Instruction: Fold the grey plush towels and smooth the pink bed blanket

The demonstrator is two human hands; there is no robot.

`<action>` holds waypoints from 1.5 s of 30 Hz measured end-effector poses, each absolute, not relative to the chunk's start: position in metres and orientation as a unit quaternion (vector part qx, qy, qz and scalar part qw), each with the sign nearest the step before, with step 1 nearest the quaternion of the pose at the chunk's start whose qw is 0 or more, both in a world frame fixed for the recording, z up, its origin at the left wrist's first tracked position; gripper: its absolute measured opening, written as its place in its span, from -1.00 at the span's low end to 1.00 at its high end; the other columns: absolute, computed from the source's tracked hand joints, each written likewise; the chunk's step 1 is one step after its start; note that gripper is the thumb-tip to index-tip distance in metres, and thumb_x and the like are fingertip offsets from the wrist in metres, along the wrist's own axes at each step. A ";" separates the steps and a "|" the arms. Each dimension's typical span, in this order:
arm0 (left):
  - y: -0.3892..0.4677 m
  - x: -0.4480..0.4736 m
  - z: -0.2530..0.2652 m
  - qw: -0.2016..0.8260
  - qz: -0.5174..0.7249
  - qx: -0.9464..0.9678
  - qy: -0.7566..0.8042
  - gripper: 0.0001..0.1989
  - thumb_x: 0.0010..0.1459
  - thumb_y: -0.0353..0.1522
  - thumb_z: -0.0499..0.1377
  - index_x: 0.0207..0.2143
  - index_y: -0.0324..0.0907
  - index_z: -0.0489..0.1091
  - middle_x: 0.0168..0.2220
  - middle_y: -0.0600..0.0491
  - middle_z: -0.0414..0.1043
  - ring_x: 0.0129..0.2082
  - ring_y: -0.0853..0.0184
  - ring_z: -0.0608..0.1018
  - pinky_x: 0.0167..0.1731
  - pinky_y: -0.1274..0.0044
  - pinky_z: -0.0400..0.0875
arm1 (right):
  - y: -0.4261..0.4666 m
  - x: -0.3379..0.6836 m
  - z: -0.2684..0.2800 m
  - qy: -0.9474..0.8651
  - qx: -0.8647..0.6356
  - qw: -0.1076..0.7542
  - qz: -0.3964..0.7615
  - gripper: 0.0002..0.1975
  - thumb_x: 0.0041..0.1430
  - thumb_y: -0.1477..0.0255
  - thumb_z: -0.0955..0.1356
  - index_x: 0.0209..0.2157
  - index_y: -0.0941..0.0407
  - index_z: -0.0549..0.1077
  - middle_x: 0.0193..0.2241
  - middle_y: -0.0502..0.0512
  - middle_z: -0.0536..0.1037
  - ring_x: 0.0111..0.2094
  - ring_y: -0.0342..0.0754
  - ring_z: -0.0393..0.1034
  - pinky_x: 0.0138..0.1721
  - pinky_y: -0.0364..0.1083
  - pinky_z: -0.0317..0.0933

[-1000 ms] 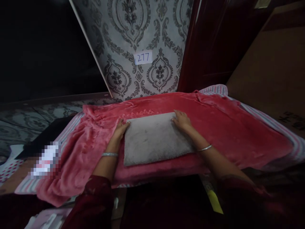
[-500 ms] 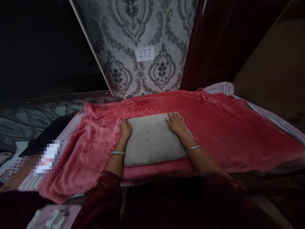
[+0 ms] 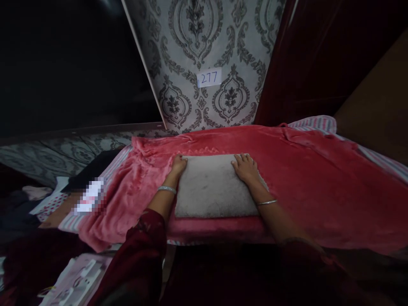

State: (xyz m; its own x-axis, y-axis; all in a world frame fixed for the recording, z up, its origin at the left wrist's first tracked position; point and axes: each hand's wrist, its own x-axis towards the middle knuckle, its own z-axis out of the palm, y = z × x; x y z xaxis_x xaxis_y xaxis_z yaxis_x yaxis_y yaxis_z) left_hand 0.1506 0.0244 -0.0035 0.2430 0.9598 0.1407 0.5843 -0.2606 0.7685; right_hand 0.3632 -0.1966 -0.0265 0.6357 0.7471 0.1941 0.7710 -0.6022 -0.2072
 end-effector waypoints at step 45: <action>-0.006 0.138 -0.016 0.083 0.099 0.929 0.347 -0.39 0.41 -0.12 -0.06 0.38 -0.24 0.21 0.42 -0.18 0.16 0.46 0.06 0.10 0.41 0.18 -0.02 | -0.196 0.365 -0.033 -0.429 -0.889 0.154 -0.043 -0.41 0.49 0.17 0.06 0.38 0.07 0.27 0.40 0.26 0.19 0.41 0.25 -0.02 0.29 0.28 0.02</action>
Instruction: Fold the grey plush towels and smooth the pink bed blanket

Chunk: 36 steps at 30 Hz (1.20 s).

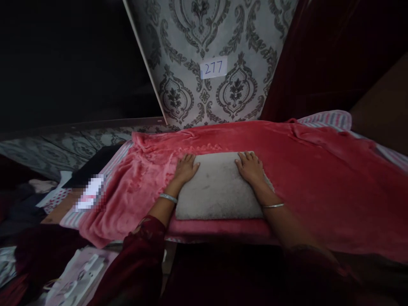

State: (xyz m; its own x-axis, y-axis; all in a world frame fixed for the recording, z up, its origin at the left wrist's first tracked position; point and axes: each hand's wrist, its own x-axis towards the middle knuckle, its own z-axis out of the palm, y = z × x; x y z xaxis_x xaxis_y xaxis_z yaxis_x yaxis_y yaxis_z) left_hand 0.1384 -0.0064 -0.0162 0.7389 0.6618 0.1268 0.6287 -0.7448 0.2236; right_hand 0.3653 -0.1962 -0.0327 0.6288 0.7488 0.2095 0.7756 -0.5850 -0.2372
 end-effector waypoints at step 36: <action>-0.131 0.106 -0.009 0.029 0.034 0.945 0.324 -0.33 0.36 -0.10 0.01 0.46 -0.02 0.06 0.50 -0.07 -0.07 0.50 0.07 0.00 0.44 0.07 -0.14 | -0.260 0.303 -0.027 -0.526 -0.840 0.129 -0.019 -0.41 0.48 0.12 0.11 0.44 -0.06 0.17 0.47 0.10 0.03 0.46 0.22 -0.14 0.38 0.32 -0.17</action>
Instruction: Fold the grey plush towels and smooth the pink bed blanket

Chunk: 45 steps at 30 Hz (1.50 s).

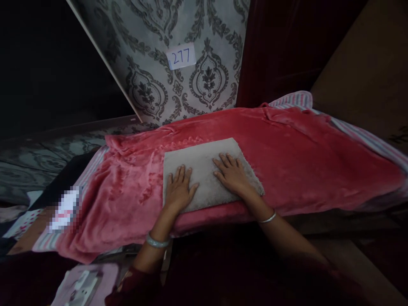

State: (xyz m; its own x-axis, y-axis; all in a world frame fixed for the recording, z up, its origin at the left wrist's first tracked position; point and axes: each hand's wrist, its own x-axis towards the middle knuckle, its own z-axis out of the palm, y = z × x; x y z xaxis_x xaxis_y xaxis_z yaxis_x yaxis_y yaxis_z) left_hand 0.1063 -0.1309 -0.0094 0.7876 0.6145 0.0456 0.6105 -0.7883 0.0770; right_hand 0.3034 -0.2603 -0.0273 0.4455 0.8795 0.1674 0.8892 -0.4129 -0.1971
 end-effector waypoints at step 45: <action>-0.001 0.163 0.004 0.067 0.026 0.929 0.362 -0.44 0.45 -0.14 -0.12 0.36 -0.16 0.23 0.41 -0.12 0.20 0.41 0.11 0.23 0.37 0.18 0.09 | -0.193 0.366 -0.034 -0.458 -0.873 0.155 -0.064 -0.47 0.46 0.32 0.10 0.35 0.10 0.32 0.36 0.22 0.28 0.38 0.19 0.07 0.31 0.24 0.03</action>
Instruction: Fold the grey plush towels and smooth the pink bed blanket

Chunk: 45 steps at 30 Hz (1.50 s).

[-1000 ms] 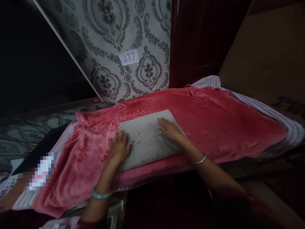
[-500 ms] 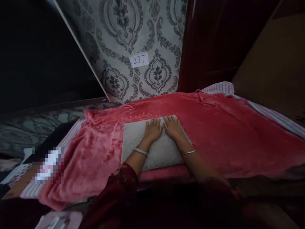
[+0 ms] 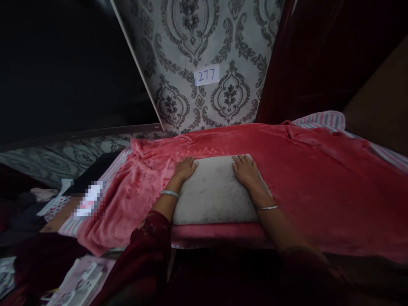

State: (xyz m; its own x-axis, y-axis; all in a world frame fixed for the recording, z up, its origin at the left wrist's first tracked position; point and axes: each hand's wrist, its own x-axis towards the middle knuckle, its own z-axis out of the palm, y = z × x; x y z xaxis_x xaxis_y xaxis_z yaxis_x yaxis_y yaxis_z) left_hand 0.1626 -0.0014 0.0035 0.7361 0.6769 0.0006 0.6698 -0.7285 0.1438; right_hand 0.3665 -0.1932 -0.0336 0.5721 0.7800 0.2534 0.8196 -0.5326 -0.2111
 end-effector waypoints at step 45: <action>-0.156 0.100 0.012 0.011 0.061 0.946 0.319 -0.41 0.40 -0.22 -0.11 0.39 -0.28 0.17 0.43 -0.22 0.12 0.46 0.01 0.11 0.39 -0.04 -0.04 | -0.255 0.369 -0.015 -0.476 -0.846 0.239 -0.029 -0.46 0.41 0.40 0.14 0.34 0.15 0.34 0.37 0.22 0.26 0.40 0.13 0.06 0.35 0.21 0.01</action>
State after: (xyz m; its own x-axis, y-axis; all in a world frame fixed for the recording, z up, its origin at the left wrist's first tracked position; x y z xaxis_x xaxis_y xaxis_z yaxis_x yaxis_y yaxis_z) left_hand 0.1003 -0.1565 0.0119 0.7895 0.6040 0.1085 0.6013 -0.7968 0.0604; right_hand 0.3691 -0.2549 -0.0154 0.5454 0.7913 0.2765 0.8190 -0.4331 -0.3762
